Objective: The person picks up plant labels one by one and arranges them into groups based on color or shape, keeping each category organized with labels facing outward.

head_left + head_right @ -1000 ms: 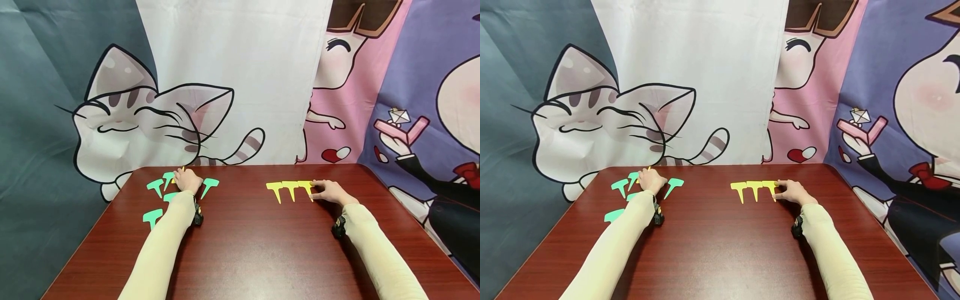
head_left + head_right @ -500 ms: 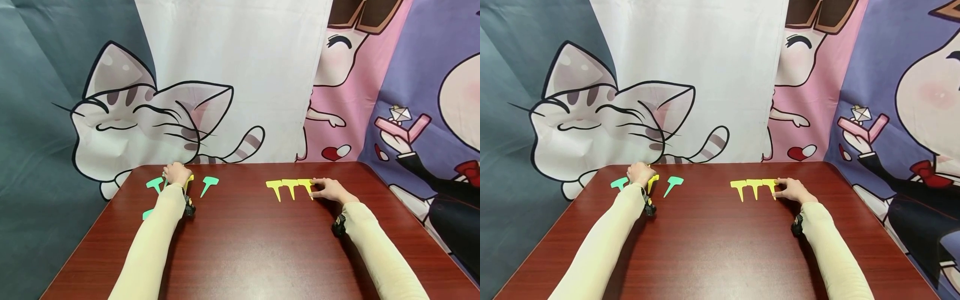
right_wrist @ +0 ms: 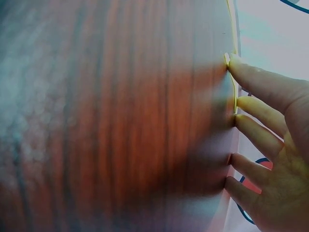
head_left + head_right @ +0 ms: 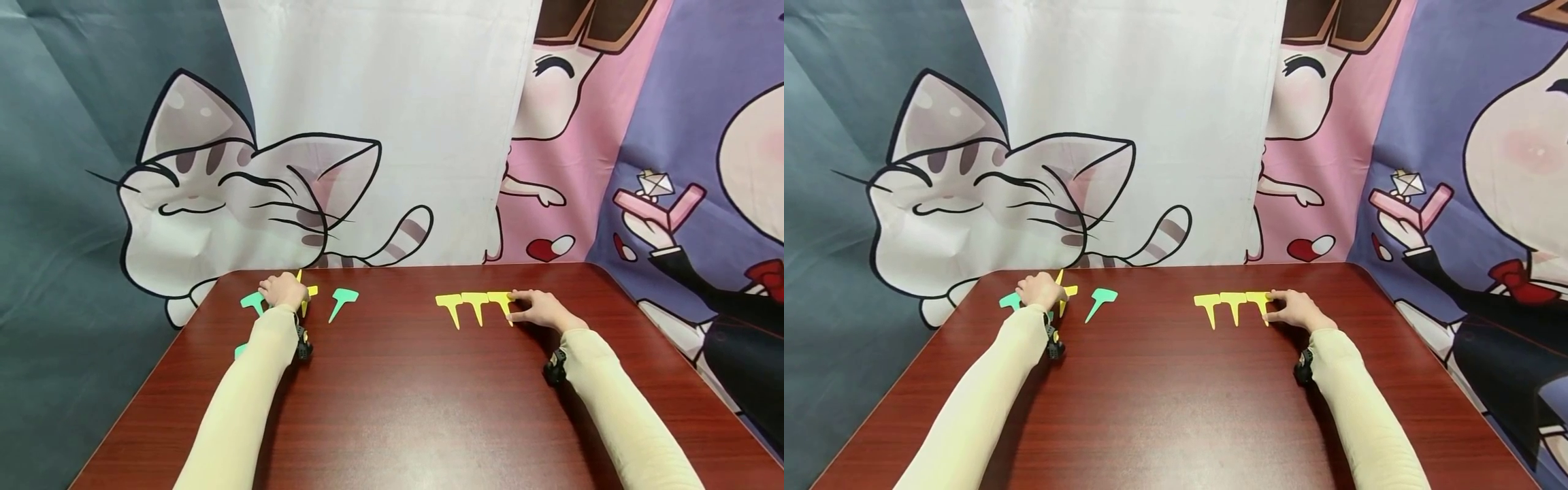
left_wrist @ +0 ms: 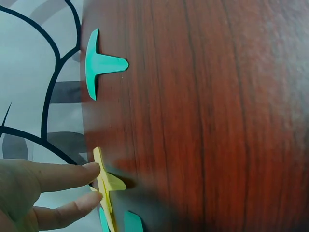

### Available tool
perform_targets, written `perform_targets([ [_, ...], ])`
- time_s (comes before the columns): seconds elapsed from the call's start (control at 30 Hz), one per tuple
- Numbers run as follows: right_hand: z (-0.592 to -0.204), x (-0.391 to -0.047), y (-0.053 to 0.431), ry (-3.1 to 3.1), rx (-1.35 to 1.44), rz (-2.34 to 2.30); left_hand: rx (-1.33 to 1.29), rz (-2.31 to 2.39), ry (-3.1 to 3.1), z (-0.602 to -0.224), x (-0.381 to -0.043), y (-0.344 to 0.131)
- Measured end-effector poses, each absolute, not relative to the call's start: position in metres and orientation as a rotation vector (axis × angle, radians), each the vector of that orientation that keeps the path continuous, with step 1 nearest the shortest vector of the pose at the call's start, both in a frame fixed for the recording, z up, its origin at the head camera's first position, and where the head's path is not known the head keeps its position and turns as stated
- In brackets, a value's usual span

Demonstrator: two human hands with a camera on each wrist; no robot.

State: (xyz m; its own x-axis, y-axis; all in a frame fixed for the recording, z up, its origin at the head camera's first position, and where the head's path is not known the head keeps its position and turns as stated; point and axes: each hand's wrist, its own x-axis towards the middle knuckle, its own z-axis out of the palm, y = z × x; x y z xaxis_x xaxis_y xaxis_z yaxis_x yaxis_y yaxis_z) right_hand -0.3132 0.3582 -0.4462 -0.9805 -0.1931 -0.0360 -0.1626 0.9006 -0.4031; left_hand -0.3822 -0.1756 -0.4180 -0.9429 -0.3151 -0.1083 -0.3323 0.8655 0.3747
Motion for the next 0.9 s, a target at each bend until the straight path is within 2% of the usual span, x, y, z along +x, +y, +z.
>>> perform_targets([
  [0.53, -0.447, -0.312, 0.358, 3.003, -0.298, -0.617, -0.529, 0.657, 2.979, -0.415, -0.370, -0.170],
  [0.9, -0.446, -0.313, 0.358, 3.009, -0.298, -0.599, -0.584, 0.662, 2.949, -0.421, -0.373, -0.166],
])
